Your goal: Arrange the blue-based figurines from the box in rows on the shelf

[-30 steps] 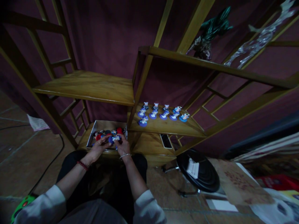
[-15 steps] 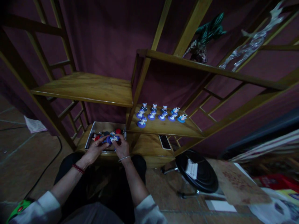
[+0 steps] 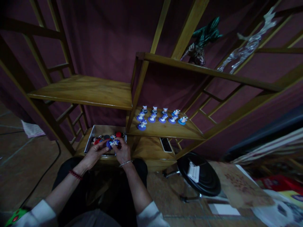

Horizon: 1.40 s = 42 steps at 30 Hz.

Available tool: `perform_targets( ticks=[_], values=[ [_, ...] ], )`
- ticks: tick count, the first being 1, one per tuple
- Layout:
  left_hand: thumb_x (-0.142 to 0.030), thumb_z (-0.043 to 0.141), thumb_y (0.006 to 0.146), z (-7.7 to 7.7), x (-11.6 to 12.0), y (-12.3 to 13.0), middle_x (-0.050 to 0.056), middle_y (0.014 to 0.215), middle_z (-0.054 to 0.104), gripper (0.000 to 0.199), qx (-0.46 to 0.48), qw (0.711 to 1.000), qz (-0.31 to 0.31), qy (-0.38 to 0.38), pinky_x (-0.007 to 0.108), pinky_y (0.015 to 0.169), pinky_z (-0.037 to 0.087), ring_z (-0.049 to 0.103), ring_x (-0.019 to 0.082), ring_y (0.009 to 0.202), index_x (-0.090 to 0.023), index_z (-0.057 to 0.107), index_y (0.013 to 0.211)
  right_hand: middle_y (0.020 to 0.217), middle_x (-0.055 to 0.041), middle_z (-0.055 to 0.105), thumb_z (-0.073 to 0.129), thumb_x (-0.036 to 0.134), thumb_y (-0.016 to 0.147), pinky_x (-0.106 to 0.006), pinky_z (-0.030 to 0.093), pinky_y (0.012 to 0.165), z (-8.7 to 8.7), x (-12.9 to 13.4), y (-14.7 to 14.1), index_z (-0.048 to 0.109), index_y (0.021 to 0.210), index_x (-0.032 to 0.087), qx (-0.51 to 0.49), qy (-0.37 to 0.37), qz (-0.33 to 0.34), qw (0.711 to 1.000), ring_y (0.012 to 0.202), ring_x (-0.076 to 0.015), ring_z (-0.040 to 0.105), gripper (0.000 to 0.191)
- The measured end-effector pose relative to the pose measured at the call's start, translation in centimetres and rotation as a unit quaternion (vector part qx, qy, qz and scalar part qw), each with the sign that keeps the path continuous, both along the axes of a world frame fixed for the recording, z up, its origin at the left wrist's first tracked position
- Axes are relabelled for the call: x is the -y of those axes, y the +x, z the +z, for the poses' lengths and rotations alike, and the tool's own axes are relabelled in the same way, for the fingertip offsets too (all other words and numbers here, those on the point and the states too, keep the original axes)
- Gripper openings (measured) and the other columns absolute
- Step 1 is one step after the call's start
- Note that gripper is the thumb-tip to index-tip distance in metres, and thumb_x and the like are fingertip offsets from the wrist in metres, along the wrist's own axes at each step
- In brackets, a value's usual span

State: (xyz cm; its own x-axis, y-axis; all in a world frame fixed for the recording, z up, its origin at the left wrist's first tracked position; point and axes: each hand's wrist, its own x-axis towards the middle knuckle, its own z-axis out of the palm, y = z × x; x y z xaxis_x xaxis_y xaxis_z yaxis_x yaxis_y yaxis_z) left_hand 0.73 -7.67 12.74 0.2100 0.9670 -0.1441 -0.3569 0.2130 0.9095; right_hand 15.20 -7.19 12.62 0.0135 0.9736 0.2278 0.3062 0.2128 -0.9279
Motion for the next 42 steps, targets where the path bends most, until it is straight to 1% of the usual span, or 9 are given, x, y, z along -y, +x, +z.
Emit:
perform_targets(
  ticks=[5, 12, 16, 21, 27, 33, 38, 42],
  values=[
    [-0.024, 0.072, 0.056, 0.0, -0.1, -0.1, 0.003, 0.095, 0.066, 0.047, 0.002, 1.000, -0.003, -0.001, 0.035, 0.088, 0.041, 0.058, 0.019, 0.092, -0.018, 0.061, 0.102, 0.080, 0.0025, 0.061, 0.058, 0.027, 0.069, -0.023, 0.047, 0.067, 0.2, 0.1, 0.1, 0.056, 0.094, 0.023, 0.003, 0.000, 0.004, 1.000, 0.071, -0.0125, 0.058, 0.025],
    [-0.024, 0.069, 0.062, -0.4, 0.2, -0.1, 0.006, 0.099, 0.064, 0.045, 0.034, 0.999, -0.017, 0.004, 0.035, 0.085, 0.043, 0.057, 0.020, 0.093, -0.017, 0.060, 0.105, 0.084, 0.0021, 0.061, 0.058, 0.029, 0.070, -0.025, 0.047, 0.072, 0.1, 0.0, 0.2, 0.056, 0.094, 0.023, -0.001, 0.004, 0.015, 1.000, 0.075, -0.0133, 0.059, 0.025],
    [-0.024, 0.069, 0.063, -0.6, 0.3, 0.1, 0.006, 0.098, 0.064, 0.043, 0.052, 0.999, -0.012, 0.000, 0.032, 0.084, 0.044, 0.057, 0.018, 0.091, -0.017, 0.060, 0.105, 0.083, 0.0020, 0.061, 0.058, 0.030, 0.069, -0.025, 0.047, 0.071, 0.3, 0.1, 0.2, 0.056, 0.094, 0.023, -0.012, 0.002, 0.019, 1.000, 0.075, -0.0135, 0.059, 0.025],
    [-0.023, 0.070, 0.061, -0.6, 0.4, 0.2, 0.005, 0.098, 0.065, 0.043, 0.071, 0.997, -0.002, -0.013, 0.031, 0.080, 0.046, 0.059, 0.017, 0.086, -0.018, 0.062, 0.103, 0.083, 0.0021, 0.062, 0.058, 0.029, 0.069, -0.025, 0.047, 0.071, 0.4, 0.2, 0.1, 0.055, 0.094, 0.022, -0.020, -0.007, 0.014, 1.000, 0.074, -0.0132, 0.059, 0.026],
    [-0.022, 0.071, 0.060, -0.8, 0.5, 0.3, 0.005, 0.098, 0.065, 0.044, 0.080, 0.997, 0.007, -0.023, 0.030, 0.080, 0.046, 0.059, 0.017, 0.088, -0.018, 0.062, 0.102, 0.080, 0.0023, 0.061, 0.058, 0.030, 0.069, -0.025, 0.047, 0.070, 0.1, 0.2, 0.2, 0.055, 0.093, 0.022, -0.002, -0.007, -0.001, 1.000, 0.072, -0.0129, 0.058, 0.025],
    [-0.023, 0.072, 0.058, -0.6, 0.6, 0.3, 0.006, 0.100, 0.064, 0.044, 0.082, 0.996, 0.010, -0.032, 0.030, 0.080, 0.046, 0.059, 0.018, 0.089, -0.016, 0.062, 0.100, 0.079, 0.0012, 0.062, 0.059, 0.034, 0.068, -0.026, 0.047, 0.070, -0.6, 0.0, 0.1, 0.055, 0.092, 0.021, -0.042, -0.019, -0.010, 0.999, 0.072, -0.0134, 0.058, 0.028],
    [-0.024, 0.072, 0.059, -0.4, 0.7, 0.4, 0.007, 0.097, 0.065, 0.043, 0.081, 0.996, 0.010, -0.030, 0.030, 0.078, 0.047, 0.060, 0.018, 0.085, -0.015, 0.062, 0.100, 0.077, 0.0014, 0.062, 0.061, 0.033, 0.066, -0.024, 0.047, 0.066, -0.6, 0.0, 0.1, 0.056, 0.091, 0.020, -0.095, -0.047, 0.003, 0.994, 0.070, -0.0128, 0.057, 0.029],
    [-0.023, 0.072, 0.059, -0.2, 0.8, 0.4, 0.006, 0.097, 0.065, 0.042, 0.084, 0.996, 0.005, -0.033, 0.029, 0.077, 0.046, 0.060, 0.017, 0.086, -0.016, 0.062, 0.099, 0.074, 0.0019, 0.061, 0.062, 0.033, 0.065, -0.024, 0.047, 0.063, -0.6, 0.1, 0.0, 0.056, 0.090, 0.019, -0.111, -0.055, -0.001, 0.992, 0.066, -0.0121, 0.057, 0.029]
  ],
)
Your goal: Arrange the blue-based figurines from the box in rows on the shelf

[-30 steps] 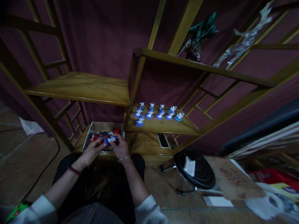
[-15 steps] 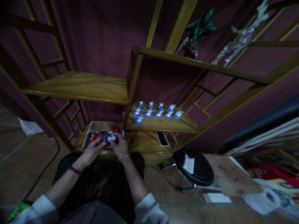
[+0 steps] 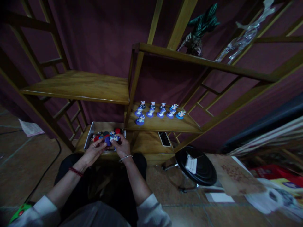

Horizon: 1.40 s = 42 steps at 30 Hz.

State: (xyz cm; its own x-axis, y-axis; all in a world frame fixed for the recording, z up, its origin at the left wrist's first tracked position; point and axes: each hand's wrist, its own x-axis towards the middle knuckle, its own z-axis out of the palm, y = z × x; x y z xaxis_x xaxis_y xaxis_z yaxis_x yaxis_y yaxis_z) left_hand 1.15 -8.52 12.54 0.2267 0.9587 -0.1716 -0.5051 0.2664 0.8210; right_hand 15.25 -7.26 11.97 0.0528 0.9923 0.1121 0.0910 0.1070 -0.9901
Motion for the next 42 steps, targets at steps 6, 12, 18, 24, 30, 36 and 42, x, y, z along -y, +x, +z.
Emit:
perform_targets(
  ticks=[6, 12, 18, 24, 30, 36, 42],
  values=[
    [-0.023, 0.072, 0.059, 0.1, -0.1, 0.0, 0.006, 0.091, 0.066, 0.040, -0.001, 1.000, 0.003, 0.002, 0.027, 0.075, 0.046, 0.060, 0.015, 0.080, -0.014, 0.063, 0.097, 0.074, 0.0020, 0.061, 0.061, 0.031, 0.065, -0.023, 0.047, 0.062, 0.1, 0.0, 0.0, 0.057, 0.090, 0.019, 0.013, 0.006, -0.002, 1.000, 0.065, -0.0119, 0.056, 0.028],
    [-0.024, 0.072, 0.059, 0.1, -0.2, -0.1, 0.005, 0.087, 0.066, 0.036, -0.010, 1.000, -0.006, 0.004, 0.027, 0.074, 0.047, 0.060, 0.014, 0.075, -0.013, 0.064, 0.093, 0.077, 0.0018, 0.061, 0.061, 0.031, 0.066, -0.023, 0.047, 0.066, 0.1, 0.0, 0.0, 0.057, 0.090, 0.020, 0.021, 0.025, 0.005, 0.999, 0.069, -0.0123, 0.057, 0.026],
    [-0.026, 0.073, 0.058, -0.1, -0.3, -0.1, 0.007, 0.088, 0.066, 0.034, -0.017, 1.000, 0.001, 0.004, 0.028, 0.073, 0.047, 0.060, 0.015, 0.075, -0.012, 0.066, 0.088, 0.079, 0.0015, 0.062, 0.060, 0.030, 0.066, -0.024, 0.047, 0.068, 0.5, 0.2, -0.1, 0.058, 0.089, 0.020, 0.036, 0.037, 0.004, 0.999, 0.071, -0.0129, 0.058, 0.025],
    [-0.026, 0.073, 0.058, -0.1, -0.3, 0.0, 0.005, 0.081, 0.067, 0.030, -0.012, 1.000, 0.006, -0.003, 0.027, 0.072, 0.047, 0.060, 0.013, 0.071, -0.012, 0.067, 0.083, 0.078, 0.0024, 0.061, 0.059, 0.030, 0.067, -0.023, 0.047, 0.066, 1.1, 0.4, 0.1, 0.058, 0.090, 0.021, 0.062, 0.045, 0.012, 0.997, 0.070, -0.0123, 0.057, 0.024],
    [-0.025, 0.074, 0.055, 0.1, -0.2, 0.1, 0.006, 0.080, 0.067, 0.031, -0.018, 1.000, 0.018, -0.007, 0.028, 0.073, 0.046, 0.059, 0.014, 0.072, -0.012, 0.068, 0.082, 0.074, 0.0032, 0.060, 0.059, 0.030, 0.068, -0.021, 0.047, 0.060, 0.8, 0.2, 0.4, 0.058, 0.092, 0.022, 0.084, 0.048, 0.023, 0.995, 0.064, -0.0111, 0.056, 0.025],
    [-0.027, 0.074, 0.055, 0.2, -0.3, 0.0, 0.006, 0.077, 0.067, 0.031, -0.029, 1.000, 0.009, -0.005, 0.028, 0.074, 0.046, 0.059, 0.014, 0.070, -0.012, 0.069, 0.081, 0.078, 0.0027, 0.062, 0.059, 0.029, 0.068, -0.022, 0.048, 0.064, 1.2, 0.2, 0.5, 0.059, 0.093, 0.023, 0.101, 0.069, 0.026, 0.992, 0.066, -0.0117, 0.058, 0.025],
    [-0.027, 0.075, 0.053, 0.0, -0.3, 0.1, 0.004, 0.074, 0.067, 0.030, -0.034, 0.999, 0.017, -0.006, 0.028, 0.074, 0.046, 0.059, 0.013, 0.068, -0.012, 0.069, 0.078, 0.079, 0.0020, 0.063, 0.059, 0.028, 0.068, -0.023, 0.049, 0.066, 1.9, 0.4, 0.5, 0.061, 0.093, 0.023, 0.128, 0.070, 0.022, 0.989, 0.068, -0.0126, 0.059, 0.025]
  ],
)
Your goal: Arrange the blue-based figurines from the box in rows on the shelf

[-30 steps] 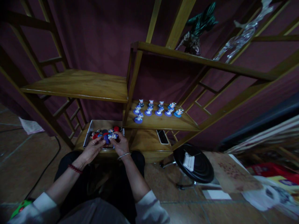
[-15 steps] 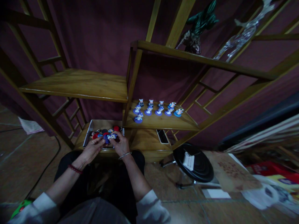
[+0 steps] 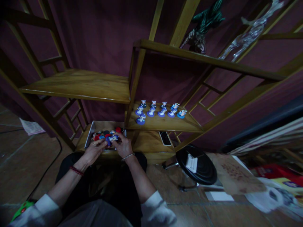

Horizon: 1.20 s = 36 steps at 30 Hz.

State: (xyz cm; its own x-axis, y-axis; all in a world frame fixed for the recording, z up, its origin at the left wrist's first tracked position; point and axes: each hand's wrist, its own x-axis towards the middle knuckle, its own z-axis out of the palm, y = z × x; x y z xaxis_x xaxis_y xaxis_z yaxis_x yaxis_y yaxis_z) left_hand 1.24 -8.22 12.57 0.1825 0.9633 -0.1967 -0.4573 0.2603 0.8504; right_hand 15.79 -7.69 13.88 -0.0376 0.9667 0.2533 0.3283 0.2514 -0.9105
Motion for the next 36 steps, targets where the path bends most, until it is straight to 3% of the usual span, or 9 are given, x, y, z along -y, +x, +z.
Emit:
perform_targets(
  ticks=[8, 17, 36],
  values=[
    [-0.026, 0.075, 0.054, 0.1, 0.1, 0.0, 0.003, 0.077, 0.067, 0.032, -0.011, 1.000, 0.000, 0.007, 0.028, 0.075, 0.045, 0.058, 0.012, 0.069, -0.014, 0.069, 0.083, 0.078, 0.0027, 0.063, 0.057, 0.028, 0.070, -0.022, 0.049, 0.064, -0.1, 0.3, -0.3, 0.060, 0.093, 0.023, 0.003, -0.005, -0.008, 1.000, 0.067, -0.0124, 0.060, 0.024],
    [-0.029, 0.073, 0.056, 0.0, 0.2, 0.1, 0.006, 0.084, 0.068, 0.035, -0.038, 0.999, 0.003, 0.032, 0.033, 0.085, 0.043, 0.059, 0.018, 0.084, -0.013, 0.068, 0.087, 0.080, 0.0016, 0.064, 0.056, 0.029, 0.072, -0.022, 0.048, 0.066, -0.4, 0.4, -0.4, 0.059, 0.095, 0.022, 0.063, 0.016, -0.033, 0.997, 0.070, -0.0129, 0.061, 0.025],
    [-0.024, 0.071, 0.055, -0.1, 0.2, 0.0, 0.001, 0.087, 0.063, 0.043, -0.121, 0.989, 0.016, 0.079, 0.031, 0.081, 0.044, 0.057, 0.014, 0.081, -0.018, 0.060, 0.097, 0.071, 0.0017, 0.064, 0.059, 0.031, 0.066, -0.021, 0.046, 0.061, 1.5, 0.8, -0.7, 0.063, 0.085, 0.022, 0.108, -0.027, -0.079, 0.991, 0.063, -0.0127, 0.059, 0.021]
  ],
)
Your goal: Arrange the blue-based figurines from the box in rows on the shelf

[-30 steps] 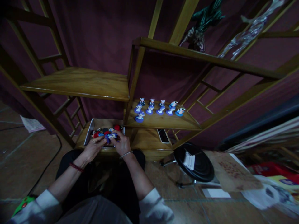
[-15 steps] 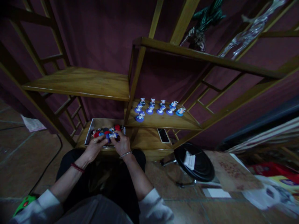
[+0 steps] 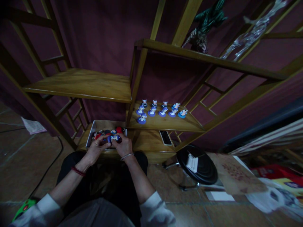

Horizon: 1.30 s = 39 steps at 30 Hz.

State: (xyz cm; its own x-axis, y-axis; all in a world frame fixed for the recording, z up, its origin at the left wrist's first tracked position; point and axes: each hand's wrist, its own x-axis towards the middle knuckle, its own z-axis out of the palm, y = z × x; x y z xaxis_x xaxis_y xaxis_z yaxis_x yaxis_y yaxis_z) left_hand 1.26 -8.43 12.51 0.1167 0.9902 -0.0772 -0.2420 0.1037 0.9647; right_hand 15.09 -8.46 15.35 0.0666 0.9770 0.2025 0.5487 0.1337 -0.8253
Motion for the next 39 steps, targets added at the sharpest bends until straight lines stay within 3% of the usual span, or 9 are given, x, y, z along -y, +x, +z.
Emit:
perform_targets(
  ticks=[13, 31, 39],
  values=[
    [-0.022, 0.069, 0.057, 0.1, 0.0, 0.0, 0.001, 0.082, 0.064, 0.041, -0.059, 0.997, -0.018, 0.051, 0.034, 0.080, 0.045, 0.059, 0.015, 0.079, -0.018, 0.056, 0.096, 0.066, 0.0020, 0.062, 0.058, 0.037, 0.065, -0.022, 0.044, 0.059, -0.1, 0.0, 0.1, 0.064, 0.081, 0.023, 0.024, -0.064, -0.025, 0.997, 0.062, -0.0130, 0.058, 0.023],
    [-0.025, 0.071, 0.056, -0.6, -0.2, 0.0, 0.003, 0.088, 0.064, 0.045, -0.043, 0.997, -0.027, 0.058, 0.035, 0.079, 0.047, 0.060, 0.018, 0.082, -0.018, 0.055, 0.097, 0.070, 0.0031, 0.060, 0.057, 0.032, 0.066, -0.022, 0.045, 0.061, -0.7, 0.0, 0.3, 0.059, 0.086, 0.022, -0.051, -0.035, 0.013, 0.998, 0.063, -0.0120, 0.056, 0.022],
    [-0.032, 0.068, 0.060, 0.7, 0.2, -0.2, 0.005, 0.101, 0.064, 0.049, -0.057, 0.996, -0.036, 0.055, 0.037, 0.089, 0.042, 0.057, 0.020, 0.096, -0.019, 0.056, 0.106, 0.075, 0.0026, 0.061, 0.057, 0.032, 0.067, -0.022, 0.046, 0.064, -1.2, -0.1, 0.5, 0.059, 0.089, 0.021, -0.074, -0.025, 0.031, 0.996, 0.067, -0.0116, 0.057, 0.025]
  ],
)
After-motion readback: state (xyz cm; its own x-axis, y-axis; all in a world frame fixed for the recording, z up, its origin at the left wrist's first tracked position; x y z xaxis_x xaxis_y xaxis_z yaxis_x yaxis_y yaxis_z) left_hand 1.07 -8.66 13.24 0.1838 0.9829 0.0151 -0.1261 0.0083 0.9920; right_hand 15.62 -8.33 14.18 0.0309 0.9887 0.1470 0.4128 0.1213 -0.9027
